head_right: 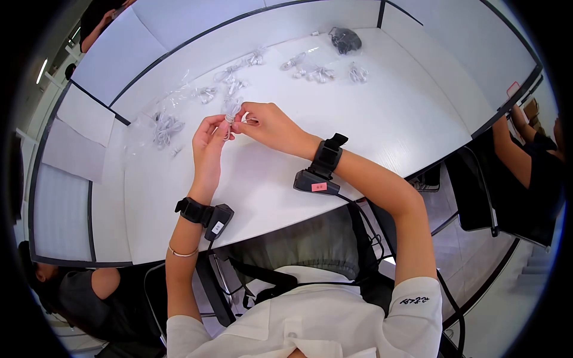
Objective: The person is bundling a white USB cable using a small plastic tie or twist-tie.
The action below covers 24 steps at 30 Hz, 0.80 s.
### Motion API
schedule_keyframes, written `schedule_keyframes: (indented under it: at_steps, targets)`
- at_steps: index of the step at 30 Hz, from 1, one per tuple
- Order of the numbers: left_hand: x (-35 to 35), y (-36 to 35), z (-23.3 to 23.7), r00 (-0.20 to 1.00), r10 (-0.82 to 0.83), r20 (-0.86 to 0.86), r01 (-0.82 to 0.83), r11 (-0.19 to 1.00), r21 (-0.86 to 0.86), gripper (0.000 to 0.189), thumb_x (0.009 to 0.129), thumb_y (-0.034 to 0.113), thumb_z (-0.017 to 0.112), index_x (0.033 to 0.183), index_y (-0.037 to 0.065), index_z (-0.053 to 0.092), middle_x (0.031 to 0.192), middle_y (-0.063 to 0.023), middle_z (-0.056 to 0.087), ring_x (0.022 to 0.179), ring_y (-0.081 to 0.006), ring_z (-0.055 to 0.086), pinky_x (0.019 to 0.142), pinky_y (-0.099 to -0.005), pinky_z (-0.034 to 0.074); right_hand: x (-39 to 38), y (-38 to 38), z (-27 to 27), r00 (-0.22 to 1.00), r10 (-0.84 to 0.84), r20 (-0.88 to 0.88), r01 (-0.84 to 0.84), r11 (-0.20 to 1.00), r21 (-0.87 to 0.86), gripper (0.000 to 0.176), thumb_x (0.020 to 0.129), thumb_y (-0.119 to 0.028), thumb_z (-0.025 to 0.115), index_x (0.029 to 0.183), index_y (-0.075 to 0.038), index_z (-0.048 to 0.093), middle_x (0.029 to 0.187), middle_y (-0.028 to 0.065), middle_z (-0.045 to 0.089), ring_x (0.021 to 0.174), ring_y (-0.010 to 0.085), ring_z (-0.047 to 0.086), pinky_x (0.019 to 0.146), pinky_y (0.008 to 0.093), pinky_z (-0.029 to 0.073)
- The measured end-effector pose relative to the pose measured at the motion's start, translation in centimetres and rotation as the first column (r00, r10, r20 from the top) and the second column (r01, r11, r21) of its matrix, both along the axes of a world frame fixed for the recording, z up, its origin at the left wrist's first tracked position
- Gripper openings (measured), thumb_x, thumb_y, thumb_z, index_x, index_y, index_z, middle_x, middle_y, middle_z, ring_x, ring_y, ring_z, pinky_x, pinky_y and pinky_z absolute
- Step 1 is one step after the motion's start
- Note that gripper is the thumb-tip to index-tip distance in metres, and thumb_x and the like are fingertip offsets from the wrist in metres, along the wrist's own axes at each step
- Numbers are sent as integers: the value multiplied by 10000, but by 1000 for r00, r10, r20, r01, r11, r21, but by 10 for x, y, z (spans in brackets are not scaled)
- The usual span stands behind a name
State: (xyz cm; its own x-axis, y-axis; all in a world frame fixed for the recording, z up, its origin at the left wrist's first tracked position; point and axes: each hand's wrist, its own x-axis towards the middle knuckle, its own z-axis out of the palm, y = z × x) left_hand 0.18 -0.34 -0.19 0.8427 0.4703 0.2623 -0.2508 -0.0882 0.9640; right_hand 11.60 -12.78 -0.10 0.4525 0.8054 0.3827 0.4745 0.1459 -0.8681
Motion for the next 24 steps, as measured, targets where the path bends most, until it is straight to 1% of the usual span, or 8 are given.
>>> schedule_keyframes:
  at_steps: [2, 5, 12, 15, 18, 21, 22, 24]
  targets:
    - [0, -1, 2, 1000, -9, 5, 8, 1000, 10, 222, 896, 133, 549, 1033, -39, 525, 913, -88, 598, 799, -131, 587, 702, -252, 443, 1, 1, -2, 996, -60, 68, 58, 998, 29, 226, 836, -192, 602, 835, 33, 577, 478, 73, 450, 441, 115, 339, 449, 284, 298]
    - [1, 1, 0, 999, -40, 32, 36, 995, 95, 218, 896, 114, 548, 1042, -45, 522, 939, -103, 602, 802, -133, 587, 713, -256, 456, 3, 2, -5, 991, -84, 104, 82, 996, 29, 229, 830, -196, 608, 834, 31, 582, 461, 75, 431, 418, 131, 324, 438, 294, 290]
    - [-3, -3, 3, 998, -19, 63, 7, 984, 181, 252, 887, 105, 568, 1080, -52, 531, 949, -101, 604, 829, -141, 587, 764, -264, 471, 0, 2, -4, 999, -22, -34, 27, 990, 139, 163, 827, -145, 618, 877, 10, 626, 495, 56, 495, 446, 84, 336, 441, 275, 287]
    - [-3, -2, 2, 996, -25, 88, 4, 973, 232, 251, 878, 88, 578, 1082, -52, 533, 964, -108, 602, 843, -143, 590, 780, -268, 473, 0, -7, 9, 999, -40, -22, 40, 999, -20, 161, 824, -139, 626, 892, 6, 633, 529, 37, 523, 468, 67, 355, 446, 266, 292]
    - [-3, -1, 5, 996, -22, 87, -6, 952, 306, 256, 871, 77, 585, 1087, -51, 533, 976, -107, 599, 844, -147, 592, 784, -265, 474, -2, -5, 8, 999, -45, -30, 47, 997, 61, 165, 829, -147, 622, 892, 5, 635, 540, 33, 515, 475, 66, 354, 448, 262, 293]
    - [-4, 1, 4, 998, -25, 65, 9, 970, 244, 261, 868, 71, 588, 1092, -53, 539, 987, -102, 593, 832, -149, 592, 774, -265, 480, 0, -4, 6, 999, -11, -45, 12, 999, 32, 172, 834, -149, 611, 901, 9, 631, 529, 34, 492, 471, 70, 342, 448, 262, 289]
    - [-4, 1, 4, 998, -14, 68, -2, 971, 241, 260, 867, 70, 588, 1092, -53, 545, 984, -98, 591, 826, -149, 592, 770, -266, 482, -1, -4, 7, 999, -14, -50, 15, 999, 36, 198, 828, -180, 636, 814, 10, 584, 528, 24, 480, 490, 62, 341, 446, 256, 283]
    - [-4, 1, 4, 997, 7, 73, -24, 972, 235, 258, 866, 68, 589, 1091, -53, 557, 980, -91, 585, 814, -147, 590, 761, -267, 486, -2, -6, 12, 998, -19, -62, 22, 999, 45, 367, 816, -243, 685, 640, 12, 489, 527, 3, 457, 528, 44, 338, 444, 245, 270]
